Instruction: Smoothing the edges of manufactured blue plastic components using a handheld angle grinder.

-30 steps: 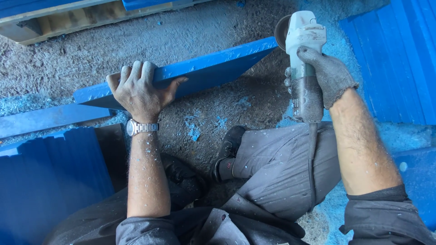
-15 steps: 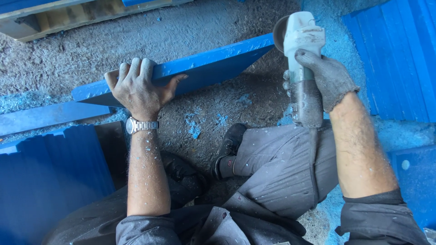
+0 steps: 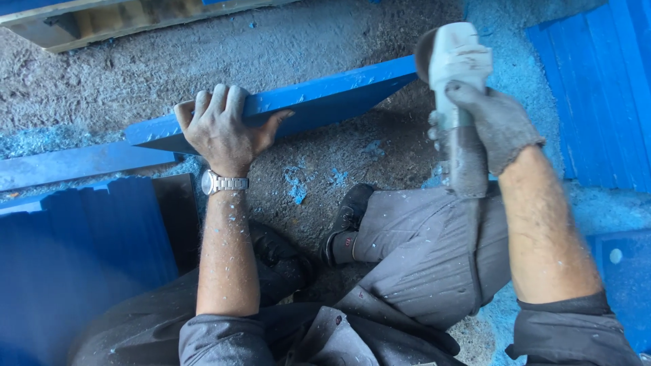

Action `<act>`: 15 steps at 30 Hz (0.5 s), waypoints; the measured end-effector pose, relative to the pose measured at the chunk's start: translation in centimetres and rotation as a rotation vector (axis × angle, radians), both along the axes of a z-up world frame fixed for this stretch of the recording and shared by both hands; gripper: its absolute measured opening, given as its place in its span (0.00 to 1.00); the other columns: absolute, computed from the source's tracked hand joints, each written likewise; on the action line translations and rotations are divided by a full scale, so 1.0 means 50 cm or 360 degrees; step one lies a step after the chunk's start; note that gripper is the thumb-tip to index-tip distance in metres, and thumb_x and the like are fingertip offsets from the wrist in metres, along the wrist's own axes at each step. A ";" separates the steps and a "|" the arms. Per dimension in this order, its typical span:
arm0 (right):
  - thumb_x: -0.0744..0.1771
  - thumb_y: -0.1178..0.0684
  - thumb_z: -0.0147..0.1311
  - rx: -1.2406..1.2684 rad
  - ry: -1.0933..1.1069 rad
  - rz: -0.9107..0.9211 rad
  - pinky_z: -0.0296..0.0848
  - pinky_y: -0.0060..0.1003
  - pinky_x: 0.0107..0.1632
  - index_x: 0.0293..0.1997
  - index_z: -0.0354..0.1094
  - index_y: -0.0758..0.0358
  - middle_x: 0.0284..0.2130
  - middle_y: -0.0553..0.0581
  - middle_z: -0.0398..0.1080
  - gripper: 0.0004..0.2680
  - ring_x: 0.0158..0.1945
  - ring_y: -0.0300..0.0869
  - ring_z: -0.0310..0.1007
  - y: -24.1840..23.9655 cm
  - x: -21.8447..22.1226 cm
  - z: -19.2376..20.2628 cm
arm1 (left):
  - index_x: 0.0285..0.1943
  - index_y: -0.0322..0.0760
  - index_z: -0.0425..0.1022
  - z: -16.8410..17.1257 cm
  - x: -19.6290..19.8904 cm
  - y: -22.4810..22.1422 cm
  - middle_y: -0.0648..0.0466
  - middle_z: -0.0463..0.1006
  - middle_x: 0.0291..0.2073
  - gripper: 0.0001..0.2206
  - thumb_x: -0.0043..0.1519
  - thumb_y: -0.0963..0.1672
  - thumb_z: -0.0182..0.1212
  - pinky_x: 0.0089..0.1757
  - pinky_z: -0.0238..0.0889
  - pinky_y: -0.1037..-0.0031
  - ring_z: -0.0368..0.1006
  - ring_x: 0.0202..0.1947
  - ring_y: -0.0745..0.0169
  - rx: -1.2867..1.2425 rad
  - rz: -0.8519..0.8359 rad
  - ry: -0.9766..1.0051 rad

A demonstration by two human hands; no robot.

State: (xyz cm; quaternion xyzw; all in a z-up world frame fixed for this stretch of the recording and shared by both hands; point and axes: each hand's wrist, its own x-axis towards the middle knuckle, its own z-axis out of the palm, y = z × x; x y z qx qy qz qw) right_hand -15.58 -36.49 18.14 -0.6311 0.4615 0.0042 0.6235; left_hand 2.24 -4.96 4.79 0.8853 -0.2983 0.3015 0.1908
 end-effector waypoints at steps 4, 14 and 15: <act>0.65 0.47 0.59 0.0007 -0.0008 0.0004 0.82 0.40 0.37 0.62 0.64 0.68 0.35 0.60 0.77 0.21 0.33 0.44 0.80 0.004 -0.010 0.004 | 0.36 0.42 0.75 0.005 -0.002 -0.005 0.54 0.74 0.33 0.33 0.59 0.69 0.69 0.45 0.55 0.59 0.70 0.38 0.54 0.0011 -0.0011 0.0052; 0.64 0.46 0.59 0.0006 0.0004 0.0044 0.80 0.39 0.35 0.58 0.66 0.65 0.35 0.60 0.77 0.19 0.32 0.43 0.80 0.023 -0.008 0.004 | 0.37 0.42 0.74 0.003 0.001 0.003 0.55 0.74 0.34 0.31 0.58 0.67 0.68 0.48 0.55 0.58 0.69 0.39 0.53 0.0024 -0.0025 0.0028; 0.65 0.46 0.59 -0.0056 -0.0023 0.0039 0.80 0.39 0.35 0.59 0.67 0.66 0.35 0.60 0.77 0.19 0.32 0.43 0.79 0.011 -0.014 0.000 | 0.39 0.41 0.75 0.002 0.000 0.001 0.55 0.74 0.35 0.32 0.58 0.68 0.67 0.48 0.55 0.59 0.69 0.40 0.54 0.0013 -0.0014 -0.0011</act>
